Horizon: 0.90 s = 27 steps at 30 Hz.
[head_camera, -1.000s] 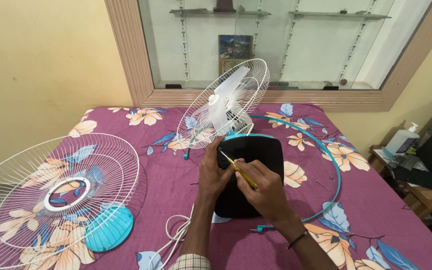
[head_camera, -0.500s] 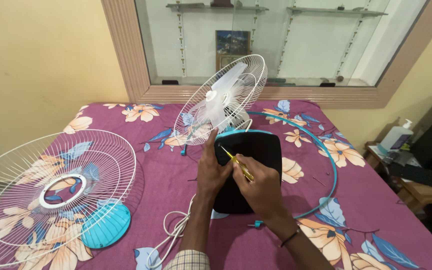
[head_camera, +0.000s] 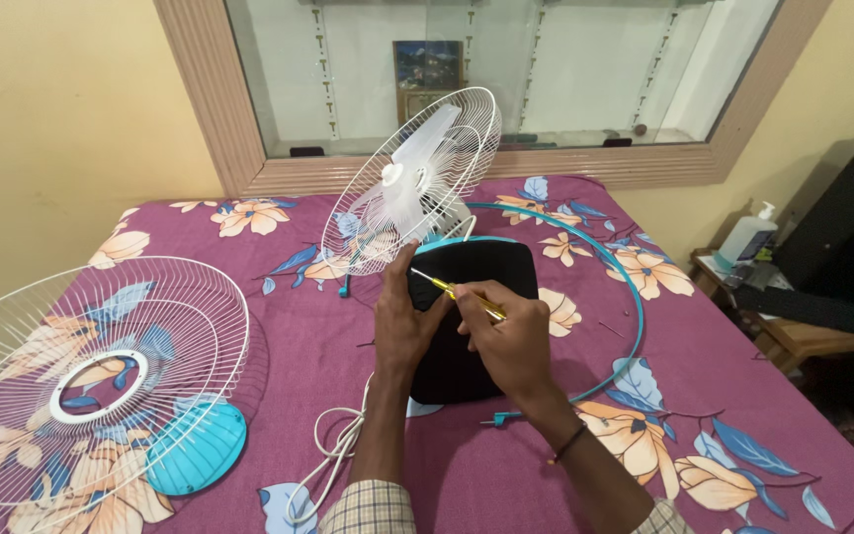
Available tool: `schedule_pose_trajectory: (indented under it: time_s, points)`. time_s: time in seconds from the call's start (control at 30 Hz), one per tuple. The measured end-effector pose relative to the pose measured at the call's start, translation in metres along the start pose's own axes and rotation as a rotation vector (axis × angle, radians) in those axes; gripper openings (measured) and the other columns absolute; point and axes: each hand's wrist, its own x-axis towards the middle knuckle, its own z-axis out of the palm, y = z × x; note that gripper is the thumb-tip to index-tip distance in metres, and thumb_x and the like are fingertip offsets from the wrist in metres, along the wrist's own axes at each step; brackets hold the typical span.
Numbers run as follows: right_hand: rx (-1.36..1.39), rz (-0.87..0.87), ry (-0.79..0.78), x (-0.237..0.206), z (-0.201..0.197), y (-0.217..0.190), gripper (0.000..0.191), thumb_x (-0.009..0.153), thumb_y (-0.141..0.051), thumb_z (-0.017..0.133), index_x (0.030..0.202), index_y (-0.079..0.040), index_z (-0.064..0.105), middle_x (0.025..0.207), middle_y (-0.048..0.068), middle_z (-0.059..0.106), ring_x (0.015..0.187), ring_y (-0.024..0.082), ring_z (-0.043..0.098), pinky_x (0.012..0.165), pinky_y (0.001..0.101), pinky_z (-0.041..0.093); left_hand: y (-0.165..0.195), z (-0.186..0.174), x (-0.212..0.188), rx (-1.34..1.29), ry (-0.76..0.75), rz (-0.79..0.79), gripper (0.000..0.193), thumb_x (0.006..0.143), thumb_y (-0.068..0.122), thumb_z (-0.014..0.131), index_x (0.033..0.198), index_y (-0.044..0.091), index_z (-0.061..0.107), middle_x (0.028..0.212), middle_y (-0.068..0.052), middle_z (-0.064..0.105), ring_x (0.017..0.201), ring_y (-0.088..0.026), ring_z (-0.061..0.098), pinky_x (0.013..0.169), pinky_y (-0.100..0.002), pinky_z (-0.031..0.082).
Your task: The person uses a yellow screwdriver to remove and then reinsert screws on the back panel of a black portable fan. The person handles the fan and the screwdriver throughout the clip.
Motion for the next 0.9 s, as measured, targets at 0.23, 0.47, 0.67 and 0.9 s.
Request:
schedule_pose_trajectory:
  time_s: [0.23, 0.47, 0.67, 0.9]
  points:
    - [0.058, -0.224, -0.052, 0.002, -0.013, 0.008, 0.025, 0.096, -0.014, 0.070, 0.119, -0.003, 0.072, 0.092, 0.008, 0.079, 0.069, 0.009, 0.074, 0.053, 0.0214, 0.058, 0.004, -0.002, 0.001, -0.062, -0.056, -0.191, 0.088, 0.078, 0.021, 0.090, 0.150, 0.013, 0.040, 0.132, -0.019, 0.066, 0.115, -0.034, 0.073, 0.093, -0.044, 0.061]
    - [-0.074, -0.411, -0.009, 0.004, -0.019, 0.018, 0.020, 0.091, -0.008, 0.077, 0.109, -0.003, 0.069, 0.095, 0.009, 0.076, 0.080, 0.015, 0.076, 0.068, 0.0254, 0.059, 0.003, -0.007, 0.000, -0.037, -0.017, -0.071, 0.089, 0.079, 0.017, 0.091, 0.150, 0.009, 0.039, 0.136, -0.024, 0.063, 0.118, -0.038, 0.070, 0.095, -0.045, 0.058]
    - [-0.120, -0.458, -0.039, 0.005, -0.023, 0.016, 0.021, 0.089, -0.007, 0.078, 0.109, -0.004, 0.073, 0.097, 0.008, 0.077, 0.081, 0.018, 0.078, 0.066, 0.0271, 0.060, 0.000, -0.007, -0.002, -0.054, -0.021, -0.100, 0.091, 0.077, 0.016, 0.090, 0.151, 0.009, 0.037, 0.131, -0.022, 0.066, 0.114, -0.037, 0.071, 0.092, -0.045, 0.058]
    - [-0.263, -0.551, -0.084, 0.003, -0.023, 0.014, 0.026, 0.090, -0.007, 0.076, 0.115, -0.005, 0.072, 0.096, 0.009, 0.075, 0.079, 0.022, 0.075, 0.066, 0.0307, 0.060, 0.001, -0.006, 0.000, -0.027, -0.025, -0.123, 0.092, 0.075, 0.014, 0.090, 0.150, 0.008, 0.039, 0.125, -0.022, 0.068, 0.107, -0.036, 0.074, 0.086, -0.044, 0.060]
